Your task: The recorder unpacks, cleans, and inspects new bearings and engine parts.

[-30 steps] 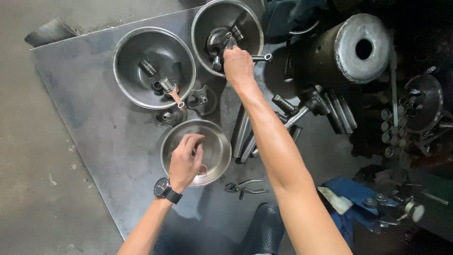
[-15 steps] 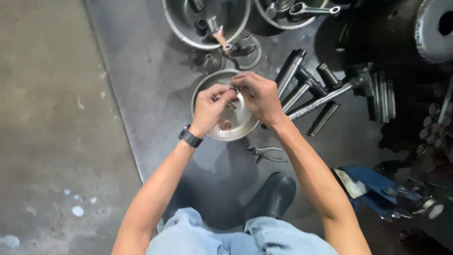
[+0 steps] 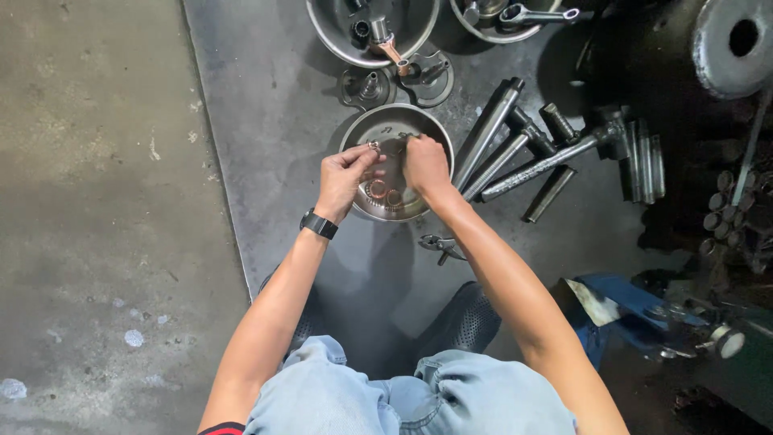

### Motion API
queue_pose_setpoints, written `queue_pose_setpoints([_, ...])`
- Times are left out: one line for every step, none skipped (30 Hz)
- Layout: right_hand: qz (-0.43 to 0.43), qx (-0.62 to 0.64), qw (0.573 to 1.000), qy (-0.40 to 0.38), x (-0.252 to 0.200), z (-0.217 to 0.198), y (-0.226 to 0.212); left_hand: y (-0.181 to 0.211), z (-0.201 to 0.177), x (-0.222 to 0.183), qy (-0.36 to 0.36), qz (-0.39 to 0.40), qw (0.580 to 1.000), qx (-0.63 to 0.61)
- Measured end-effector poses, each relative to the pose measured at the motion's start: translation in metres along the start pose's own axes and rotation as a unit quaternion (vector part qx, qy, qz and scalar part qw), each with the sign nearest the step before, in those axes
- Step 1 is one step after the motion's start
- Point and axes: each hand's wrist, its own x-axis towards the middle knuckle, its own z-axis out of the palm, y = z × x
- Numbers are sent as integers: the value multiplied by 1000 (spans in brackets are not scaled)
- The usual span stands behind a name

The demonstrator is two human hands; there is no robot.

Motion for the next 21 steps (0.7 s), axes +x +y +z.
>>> queue_pose_setpoints([-1, -2, 1000, 2, 0, -1, -1, 4, 3, 1, -2, 2, 1000, 0])
queue_pose_setpoints([14, -32, 999, -23, -1, -1, -3, 8, 6, 0, -3, -3, 1000, -7])
queue_pose_setpoints([28, -62, 997, -48, -1, -1, -4, 10, 8, 0, -4, -8, 1000, -14])
queue_pose_setpoints([29, -61, 996, -49, -5, -9, -10, 9, 7, -1, -3, -9, 1000, -14])
queue_pose_setpoints([34, -14, 999, -24, -8, -17, -16, 8, 7, -1, -9, -7, 1000, -7])
queue_pose_setpoints([38, 34, 999, 0, -12, -26, -22, 6, 6, -2, -15, -5, 1000, 0])
queue_pose_setpoints([38, 36, 999, -2, -14, -25, -22, 2, 3, -3, -13, -6, 1000, 0])
queue_pose_setpoints([-1, 48, 998, 31, -16, -27, -21, -3, 2, -3, -16, -11, 1000, 3])
queue_pose_setpoints([-41, 59, 995, 63, -18, -29, -20, -7, 1, -2, -18, -16, 1000, 6])
queue_pose_setpoints([-43, 59, 995, 64, -17, -23, -14, -6, 2, -2, -18, -13, 1000, 6])
queue_pose_setpoints([-91, 30, 994, 59, -15, -17, -8, -5, 2, -2, -19, -13, 1000, 9])
queue_pose_setpoints([-136, 1, 989, 54, -13, -11, -3, -4, 1, -3, -21, -14, 1000, 13])
queue_pose_setpoints([-137, 1, 989, 55, -10, -11, -3, -1, 2, -2, -22, -12, 1000, 14])
queue_pose_setpoints([-125, -35, 992, -1, -7, -10, -4, 1, 2, -3, -24, -14, 999, 17])
queue_pose_setpoints([-112, -71, 990, -57, -4, -9, -4, 3, 2, -3, -25, -16, 999, 21])
queue_pose_setpoints([-113, -71, 989, -56, -2, -11, -6, 6, 3, -4, -25, -15, 999, 21])
queue_pose_setpoints([-114, -100, 986, -69, 0, -13, -8, 9, 4, -4, -34, -11, 999, 26])
queue_pose_setpoints([-115, -129, 981, -83, 1, -13, -10, 11, 3, -4, -42, -8, 999, 32])
queue_pose_setpoints([-116, -129, 981, -83, 1, -24, -14, 11, 2, -3, -41, -7, 999, 32])
queue_pose_setpoints([-89, -53, 994, -25, -1, -34, -17, 11, 2, -2, -51, 1, 998, 41])
queue_pose_setpoints([-61, 24, 997, 33, -2, -44, -20, 9, 1, -2, -61, 9, 997, 49])
